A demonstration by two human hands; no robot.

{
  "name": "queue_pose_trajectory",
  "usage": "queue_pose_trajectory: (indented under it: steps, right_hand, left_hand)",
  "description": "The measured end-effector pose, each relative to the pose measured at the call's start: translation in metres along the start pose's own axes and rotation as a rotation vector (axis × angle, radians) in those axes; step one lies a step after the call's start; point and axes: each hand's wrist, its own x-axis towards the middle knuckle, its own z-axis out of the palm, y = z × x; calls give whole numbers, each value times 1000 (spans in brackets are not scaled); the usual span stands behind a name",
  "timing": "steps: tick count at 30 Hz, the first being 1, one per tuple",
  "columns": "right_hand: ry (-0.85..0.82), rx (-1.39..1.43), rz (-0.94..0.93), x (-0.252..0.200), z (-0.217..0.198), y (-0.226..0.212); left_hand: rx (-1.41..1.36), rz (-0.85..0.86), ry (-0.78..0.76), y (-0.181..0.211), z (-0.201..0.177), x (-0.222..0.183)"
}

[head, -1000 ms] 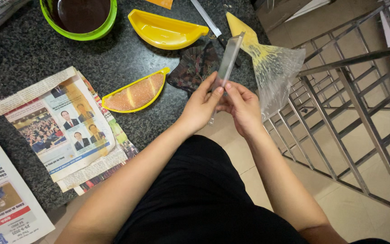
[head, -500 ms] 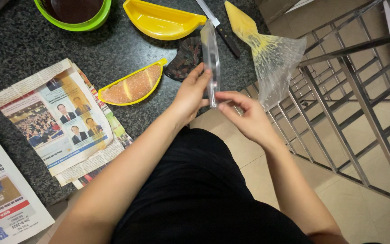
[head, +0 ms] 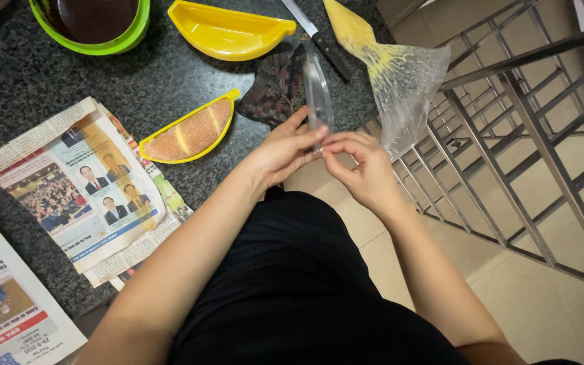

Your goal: The person wraps boat-shaped bread in newspaper and places it into a plastic sleeve, then applies cream to a cake slice with a piping bag and rolls the cake in newspaper.

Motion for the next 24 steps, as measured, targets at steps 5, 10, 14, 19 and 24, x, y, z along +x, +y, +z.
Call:
queue_pose_trajectory:
  steps: [5,10,14,19,24]
  right_hand:
    - [118,96,61,0,6,13]
    - [445,405,-27,5,-4,41]
    - [649,635,45,13,-26,60]
    - [704,913,229,30,-42,80]
    - [704,1047,429,41,-35,101]
  left_hand:
    - [-89,27,-100,-2,-9,5]
    - [-170,32,-13,-20,-24,31]
    - [-30,91,4,-38,-32,71]
    - [310,283,89,-52,-34,89]
    - [455,266,230,-28,-20,48]
